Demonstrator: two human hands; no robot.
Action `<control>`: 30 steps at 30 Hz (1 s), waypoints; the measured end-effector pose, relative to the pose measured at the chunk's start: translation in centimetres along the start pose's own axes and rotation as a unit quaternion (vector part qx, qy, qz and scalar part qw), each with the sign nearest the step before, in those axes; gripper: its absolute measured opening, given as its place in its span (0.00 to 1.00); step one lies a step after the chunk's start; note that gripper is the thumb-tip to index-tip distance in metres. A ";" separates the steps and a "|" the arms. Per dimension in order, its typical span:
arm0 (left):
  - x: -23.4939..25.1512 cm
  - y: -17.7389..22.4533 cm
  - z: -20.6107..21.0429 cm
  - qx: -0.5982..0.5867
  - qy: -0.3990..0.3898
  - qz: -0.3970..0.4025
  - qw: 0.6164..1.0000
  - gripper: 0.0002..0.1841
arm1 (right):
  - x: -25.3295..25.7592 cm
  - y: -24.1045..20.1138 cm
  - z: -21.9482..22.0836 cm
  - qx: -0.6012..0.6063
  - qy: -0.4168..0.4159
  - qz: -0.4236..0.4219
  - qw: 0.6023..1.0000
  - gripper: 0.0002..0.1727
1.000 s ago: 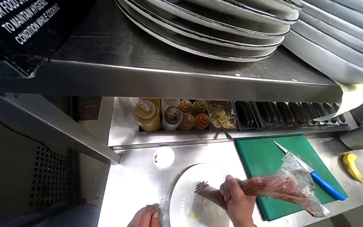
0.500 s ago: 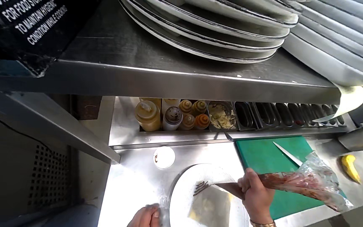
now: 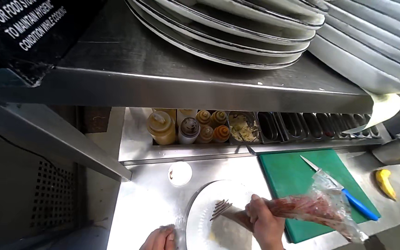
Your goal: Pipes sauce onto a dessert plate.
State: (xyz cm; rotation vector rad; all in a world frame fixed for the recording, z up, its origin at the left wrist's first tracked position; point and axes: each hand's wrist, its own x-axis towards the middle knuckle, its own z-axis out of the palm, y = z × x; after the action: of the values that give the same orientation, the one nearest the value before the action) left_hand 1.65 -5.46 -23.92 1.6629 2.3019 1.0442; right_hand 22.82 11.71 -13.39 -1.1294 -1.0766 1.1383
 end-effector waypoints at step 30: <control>0.1 0.2 -0.2 0.003 -0.009 -0.004 1.000 0.20 | 4.2 -1.1 -3.9 -0.040 0.080 -0.034 0.995 0.16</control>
State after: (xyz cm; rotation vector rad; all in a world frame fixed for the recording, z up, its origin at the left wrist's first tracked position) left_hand 1.70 -5.44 -23.68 1.6581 2.3003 1.0165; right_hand 27.26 15.39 -12.55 -1.2160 -1.0346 0.9419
